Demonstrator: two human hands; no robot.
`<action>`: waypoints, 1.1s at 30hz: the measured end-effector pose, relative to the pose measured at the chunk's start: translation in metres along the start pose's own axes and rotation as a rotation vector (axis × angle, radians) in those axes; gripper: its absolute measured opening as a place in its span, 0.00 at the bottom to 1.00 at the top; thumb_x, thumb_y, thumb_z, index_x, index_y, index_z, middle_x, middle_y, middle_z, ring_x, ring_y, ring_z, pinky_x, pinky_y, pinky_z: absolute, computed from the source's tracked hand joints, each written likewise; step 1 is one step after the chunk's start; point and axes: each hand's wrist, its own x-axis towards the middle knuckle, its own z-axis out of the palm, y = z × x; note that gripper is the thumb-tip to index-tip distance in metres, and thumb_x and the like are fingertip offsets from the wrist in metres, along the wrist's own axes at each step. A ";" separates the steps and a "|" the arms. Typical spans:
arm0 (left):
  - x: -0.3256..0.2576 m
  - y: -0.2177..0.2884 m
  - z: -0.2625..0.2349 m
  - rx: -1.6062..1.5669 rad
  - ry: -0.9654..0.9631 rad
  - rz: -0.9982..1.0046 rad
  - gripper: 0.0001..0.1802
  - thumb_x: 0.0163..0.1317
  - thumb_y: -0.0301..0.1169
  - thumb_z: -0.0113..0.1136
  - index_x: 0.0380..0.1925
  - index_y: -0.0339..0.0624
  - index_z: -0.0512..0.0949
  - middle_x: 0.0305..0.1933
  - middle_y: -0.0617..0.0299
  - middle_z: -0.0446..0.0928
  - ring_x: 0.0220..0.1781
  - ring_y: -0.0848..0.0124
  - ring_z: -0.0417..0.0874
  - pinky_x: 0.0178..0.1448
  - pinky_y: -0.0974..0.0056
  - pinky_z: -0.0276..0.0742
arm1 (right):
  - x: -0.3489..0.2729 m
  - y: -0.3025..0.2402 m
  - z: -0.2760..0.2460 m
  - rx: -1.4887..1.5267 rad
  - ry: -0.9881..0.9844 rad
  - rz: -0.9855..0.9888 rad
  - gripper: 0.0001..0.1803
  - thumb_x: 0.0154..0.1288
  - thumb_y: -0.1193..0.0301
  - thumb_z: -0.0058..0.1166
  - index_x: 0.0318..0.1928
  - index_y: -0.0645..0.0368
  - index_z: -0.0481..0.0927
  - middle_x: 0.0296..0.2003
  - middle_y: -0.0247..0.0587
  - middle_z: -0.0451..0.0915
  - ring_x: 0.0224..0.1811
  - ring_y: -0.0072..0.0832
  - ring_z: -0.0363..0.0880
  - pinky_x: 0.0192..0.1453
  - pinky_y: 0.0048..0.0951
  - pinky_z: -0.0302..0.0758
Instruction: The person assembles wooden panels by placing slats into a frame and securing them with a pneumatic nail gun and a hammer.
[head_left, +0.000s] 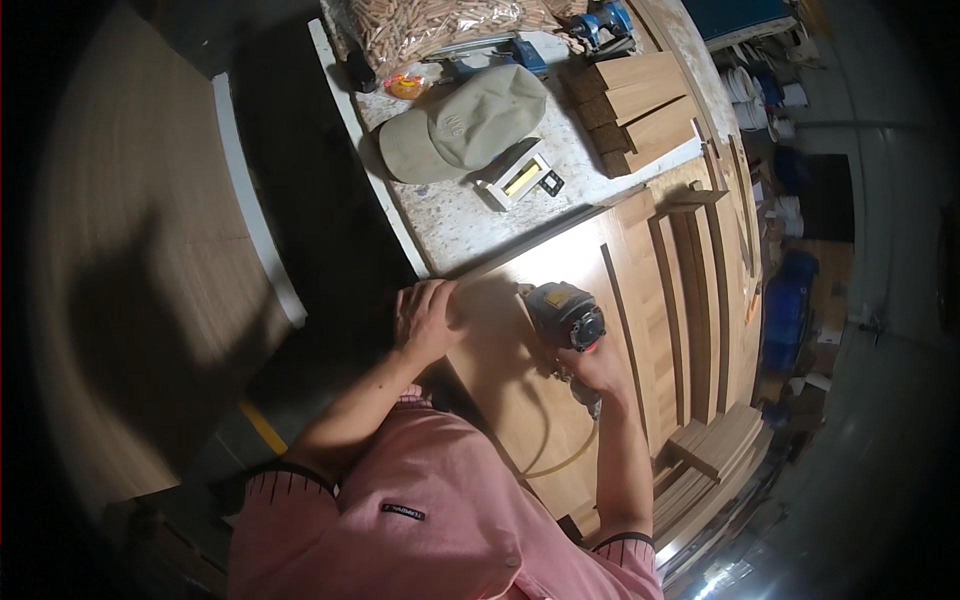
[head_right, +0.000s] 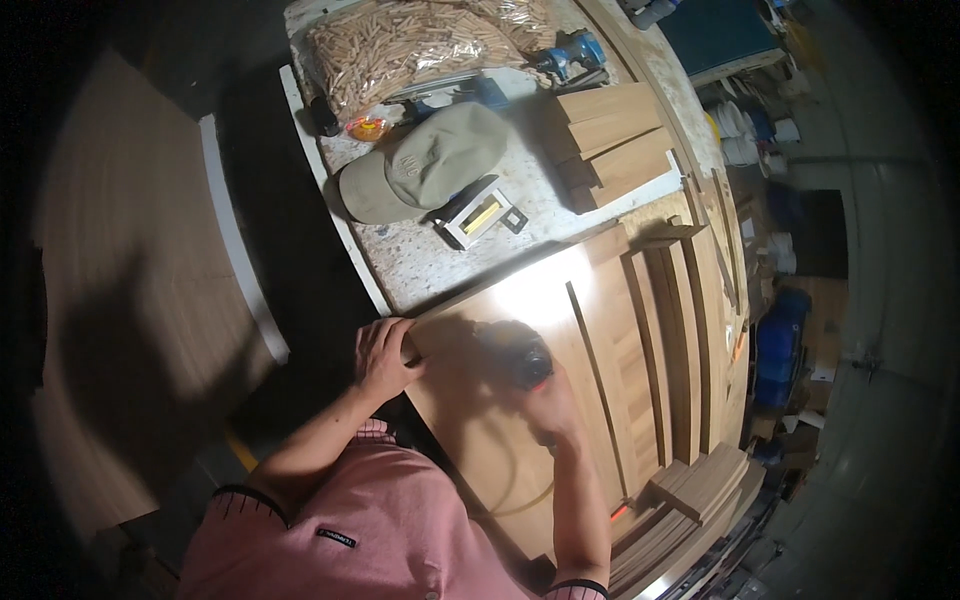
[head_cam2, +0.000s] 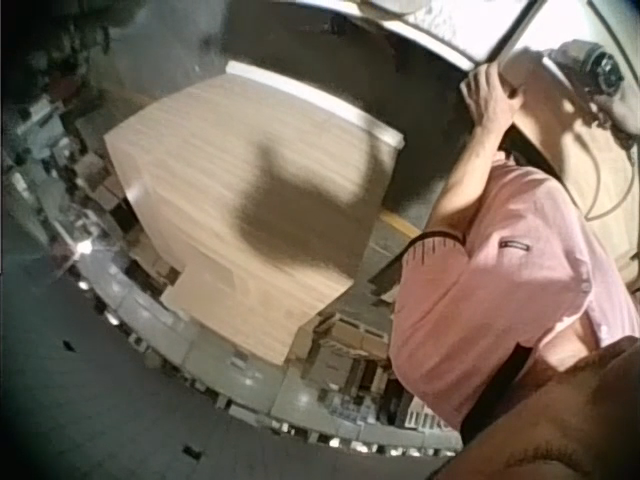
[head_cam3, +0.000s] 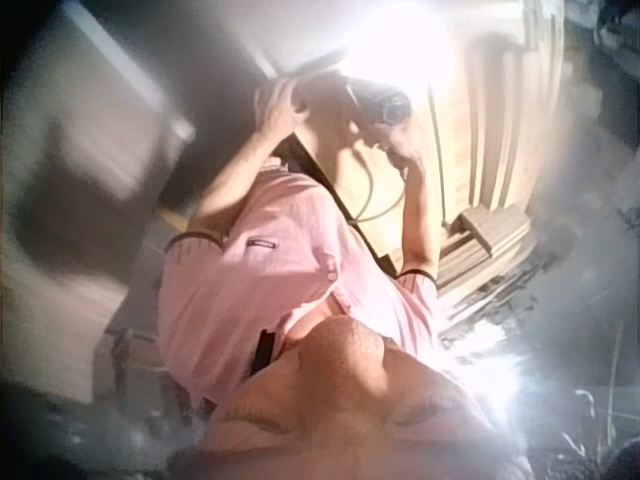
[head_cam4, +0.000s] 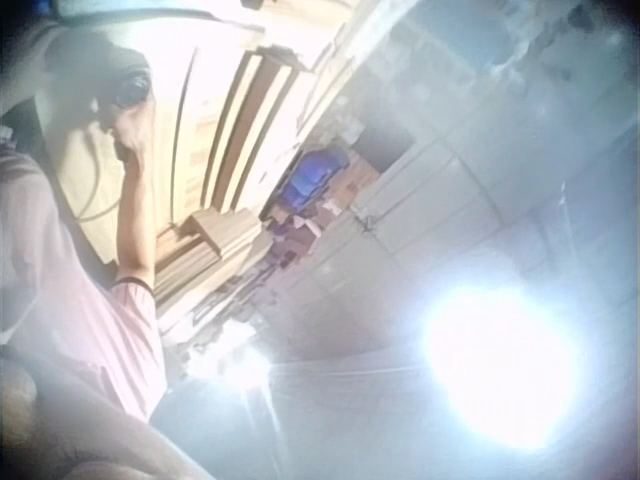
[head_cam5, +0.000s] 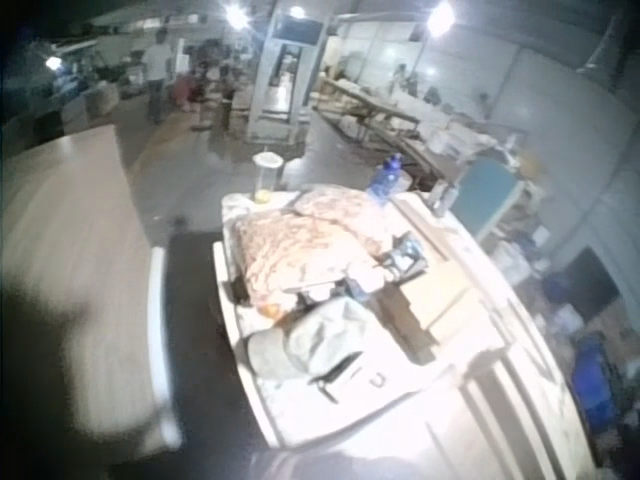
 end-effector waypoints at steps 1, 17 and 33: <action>0.000 0.000 0.000 0.002 0.005 0.003 0.38 0.42 0.40 0.82 0.55 0.45 0.77 0.53 0.60 0.79 0.58 0.57 0.79 0.62 0.51 0.70 | 0.000 0.001 0.002 0.001 0.007 -0.049 0.30 0.53 0.79 0.69 0.60 0.59 0.79 0.37 0.33 0.85 0.31 0.20 0.81 0.32 0.25 0.78; -0.001 0.000 0.001 0.020 -0.013 -0.005 0.39 0.42 0.41 0.82 0.56 0.45 0.77 0.55 0.59 0.80 0.58 0.58 0.79 0.63 0.50 0.69 | 0.003 0.001 0.000 0.070 -0.028 -0.026 0.38 0.50 0.79 0.69 0.66 0.56 0.75 0.43 0.34 0.83 0.36 0.22 0.80 0.34 0.26 0.78; 0.001 0.003 -0.001 0.052 0.034 0.045 0.36 0.46 0.41 0.79 0.54 0.42 0.76 0.53 0.56 0.80 0.57 0.55 0.79 0.63 0.49 0.69 | 0.005 -0.033 -0.035 0.089 0.070 0.070 0.35 0.52 0.80 0.67 0.64 0.58 0.77 0.46 0.38 0.84 0.41 0.25 0.84 0.38 0.29 0.82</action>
